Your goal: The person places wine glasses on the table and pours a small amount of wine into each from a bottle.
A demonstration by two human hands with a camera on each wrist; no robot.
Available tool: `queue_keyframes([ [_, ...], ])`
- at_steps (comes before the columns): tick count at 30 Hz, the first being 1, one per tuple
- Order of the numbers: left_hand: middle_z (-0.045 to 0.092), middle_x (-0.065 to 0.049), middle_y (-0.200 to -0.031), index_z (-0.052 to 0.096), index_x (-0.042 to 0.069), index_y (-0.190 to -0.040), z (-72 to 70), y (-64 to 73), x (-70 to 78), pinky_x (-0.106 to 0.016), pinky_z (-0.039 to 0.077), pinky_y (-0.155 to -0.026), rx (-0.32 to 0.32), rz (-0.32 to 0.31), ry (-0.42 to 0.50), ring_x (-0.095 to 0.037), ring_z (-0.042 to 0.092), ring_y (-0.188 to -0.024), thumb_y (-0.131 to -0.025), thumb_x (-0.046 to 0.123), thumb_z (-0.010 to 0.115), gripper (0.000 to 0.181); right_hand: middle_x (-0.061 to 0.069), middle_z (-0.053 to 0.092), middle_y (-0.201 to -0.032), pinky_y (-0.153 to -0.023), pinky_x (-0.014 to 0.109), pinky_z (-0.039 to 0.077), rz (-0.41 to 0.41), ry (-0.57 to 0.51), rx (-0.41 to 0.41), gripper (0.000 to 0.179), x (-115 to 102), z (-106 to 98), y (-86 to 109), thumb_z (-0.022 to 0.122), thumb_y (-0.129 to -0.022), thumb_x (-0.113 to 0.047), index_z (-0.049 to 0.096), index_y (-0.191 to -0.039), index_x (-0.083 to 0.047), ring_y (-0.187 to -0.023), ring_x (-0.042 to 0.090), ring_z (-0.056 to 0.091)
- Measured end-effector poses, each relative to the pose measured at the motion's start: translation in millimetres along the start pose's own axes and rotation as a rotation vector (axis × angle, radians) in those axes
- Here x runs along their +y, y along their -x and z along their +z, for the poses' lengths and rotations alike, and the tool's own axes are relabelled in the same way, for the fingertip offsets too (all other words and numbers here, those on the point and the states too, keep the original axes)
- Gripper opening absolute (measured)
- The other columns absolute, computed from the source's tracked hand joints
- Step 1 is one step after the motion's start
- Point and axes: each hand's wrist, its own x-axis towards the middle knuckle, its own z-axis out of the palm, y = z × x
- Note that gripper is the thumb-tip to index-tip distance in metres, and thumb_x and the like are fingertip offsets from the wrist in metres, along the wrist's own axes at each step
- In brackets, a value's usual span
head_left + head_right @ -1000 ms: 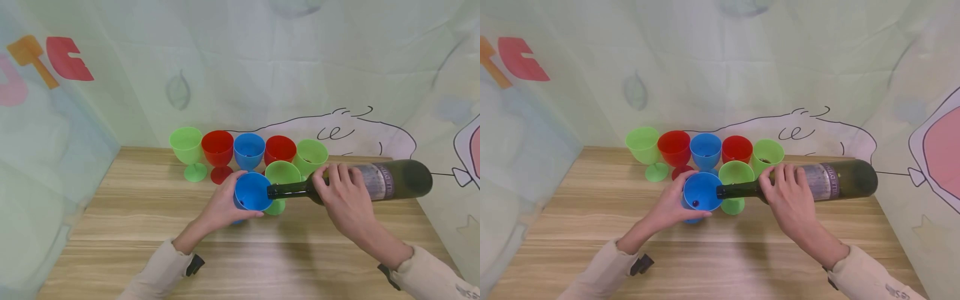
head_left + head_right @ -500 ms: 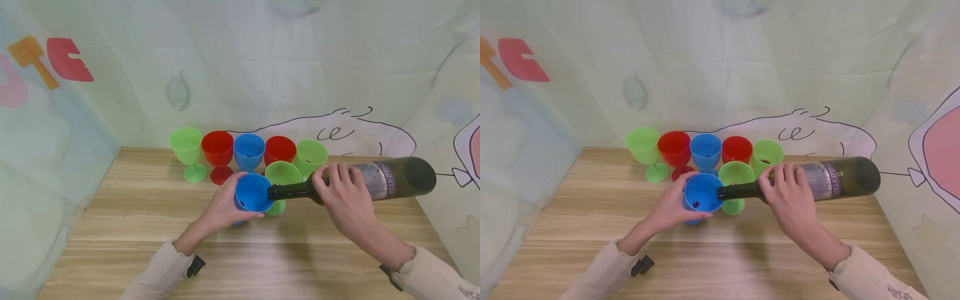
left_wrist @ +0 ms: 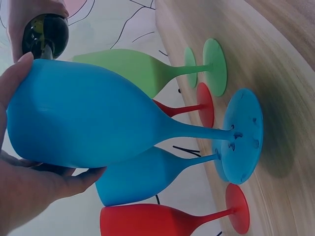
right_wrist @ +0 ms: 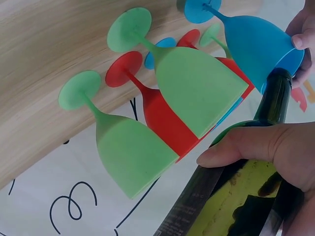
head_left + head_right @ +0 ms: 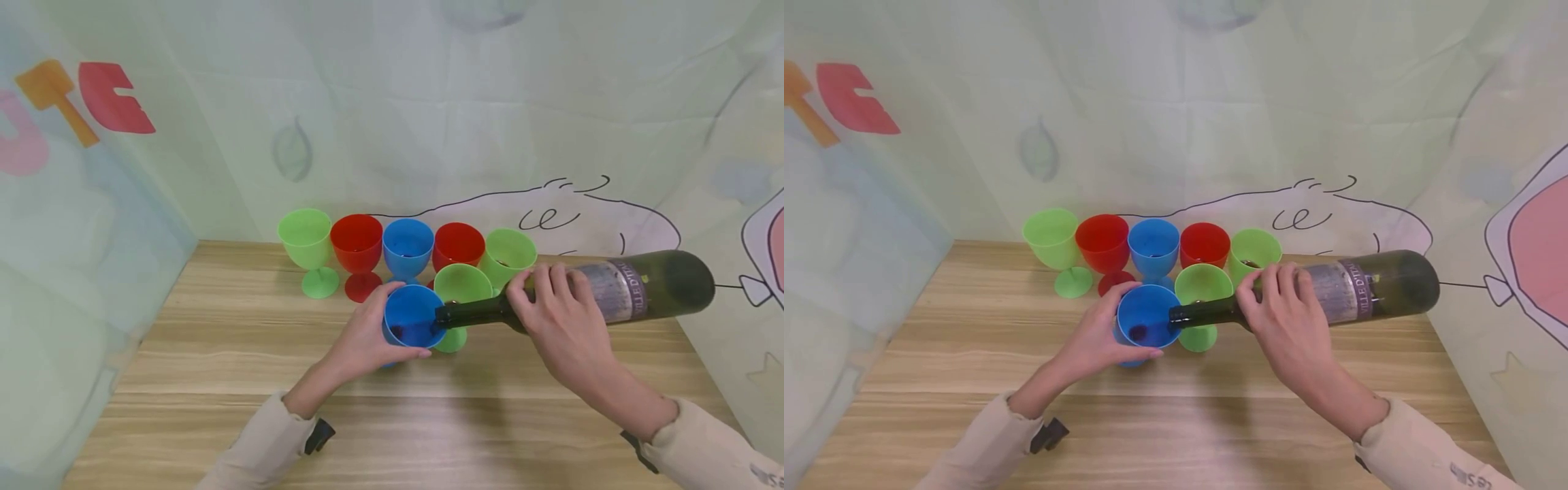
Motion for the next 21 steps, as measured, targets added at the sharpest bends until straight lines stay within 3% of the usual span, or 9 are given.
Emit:
queue_keyframes([
  [21, 0.045, -0.009, -0.127, 0.037, 0.007, -0.132, 3.0, 0.6, 1.2, -0.042, 0.050, -0.080, -0.001, -0.008, -0.007, -0.027, 0.041, -0.118, -0.062, 0.027, 0.084, 0.087, 0.031, 0.047, -0.096, -0.078, 0.050, 0.040, -0.012, 0.010, -0.058, 0.056, -1.0, -2.7, -0.5, 0.075, -0.060, 0.004, 0.042, -0.106, 0.005, -0.091, 0.045, 0.046],
])
